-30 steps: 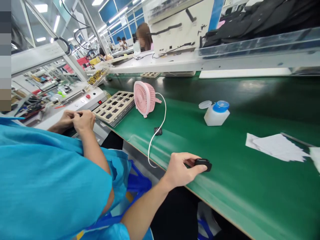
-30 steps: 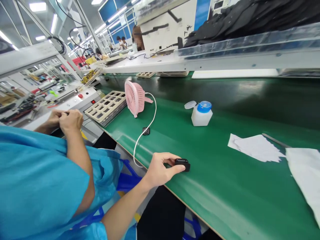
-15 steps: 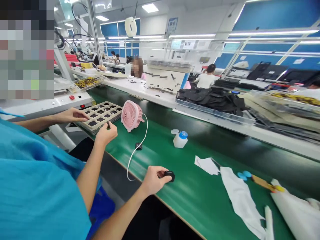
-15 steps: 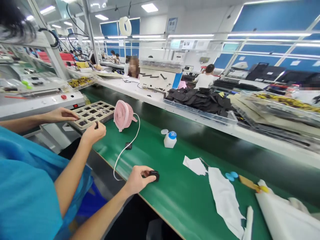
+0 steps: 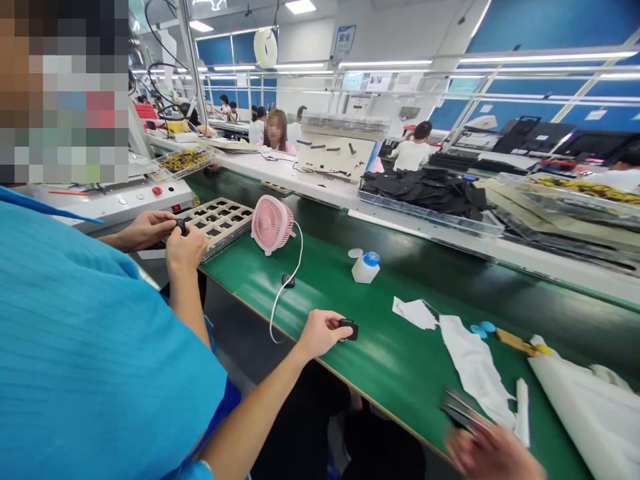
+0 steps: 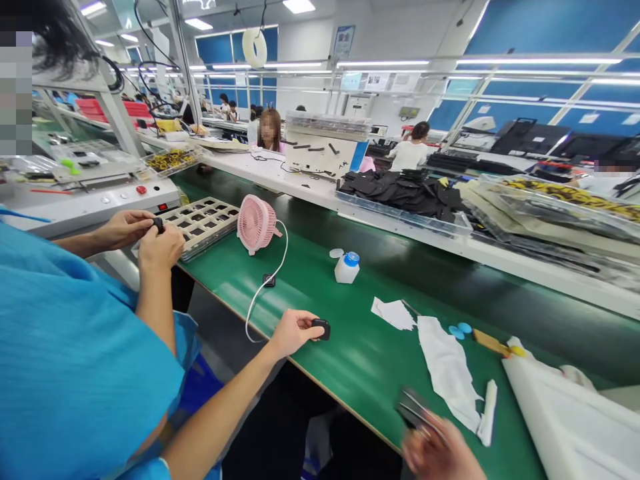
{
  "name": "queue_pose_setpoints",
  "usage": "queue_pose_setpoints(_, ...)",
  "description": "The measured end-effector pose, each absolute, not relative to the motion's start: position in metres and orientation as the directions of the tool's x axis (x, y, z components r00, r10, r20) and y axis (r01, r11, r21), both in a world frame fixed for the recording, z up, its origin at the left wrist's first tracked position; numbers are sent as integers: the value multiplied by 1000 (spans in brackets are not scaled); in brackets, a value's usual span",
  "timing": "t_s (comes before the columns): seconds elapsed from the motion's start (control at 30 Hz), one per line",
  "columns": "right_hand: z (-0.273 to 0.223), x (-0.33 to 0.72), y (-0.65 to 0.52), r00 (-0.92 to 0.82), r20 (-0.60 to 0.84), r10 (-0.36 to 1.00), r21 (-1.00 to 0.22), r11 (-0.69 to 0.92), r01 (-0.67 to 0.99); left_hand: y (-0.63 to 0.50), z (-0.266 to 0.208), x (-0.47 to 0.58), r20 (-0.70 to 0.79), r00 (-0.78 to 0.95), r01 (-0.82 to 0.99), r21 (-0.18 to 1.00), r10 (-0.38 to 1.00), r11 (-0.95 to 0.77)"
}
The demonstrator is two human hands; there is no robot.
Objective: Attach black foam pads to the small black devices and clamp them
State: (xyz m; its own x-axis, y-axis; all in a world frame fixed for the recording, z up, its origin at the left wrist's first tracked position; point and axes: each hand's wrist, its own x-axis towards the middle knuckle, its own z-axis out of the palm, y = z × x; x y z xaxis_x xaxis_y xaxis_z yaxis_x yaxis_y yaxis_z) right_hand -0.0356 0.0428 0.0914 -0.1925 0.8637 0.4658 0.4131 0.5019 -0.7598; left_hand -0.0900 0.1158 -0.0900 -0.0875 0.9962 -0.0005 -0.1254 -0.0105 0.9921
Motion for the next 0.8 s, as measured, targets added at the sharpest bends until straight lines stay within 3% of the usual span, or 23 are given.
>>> queue_pose_setpoints(0.07,35,60,61,-103,292,951,-910,309,276,122,-85,-93,-22,-56,-166,986,998,12)
queue_pose_setpoints(0.13,-26,113,92,-129,80,988,-993,90,74,129,-79,-95,-36,-41,-204,979,999,27)
queue_pose_setpoints(0.23,-82,128,131,-226,66,972,-998,59,-35,140,-74,-95,-45,-44,-257,966,998,33)
queue_pose_setpoints(0.43,-86,118,150,-182,98,978,-995,90,-51,151,-71,-90,-76,34,-314,946,996,83)
queue_pose_setpoints(0.63,-88,129,147,-254,110,961,-992,121,25,154,-73,-86,-94,106,-240,964,990,117)
queue_pose_setpoints(0.8,-92,129,146,-259,104,960,-984,137,115,147,-70,-95,-114,39,-165,979,993,119)
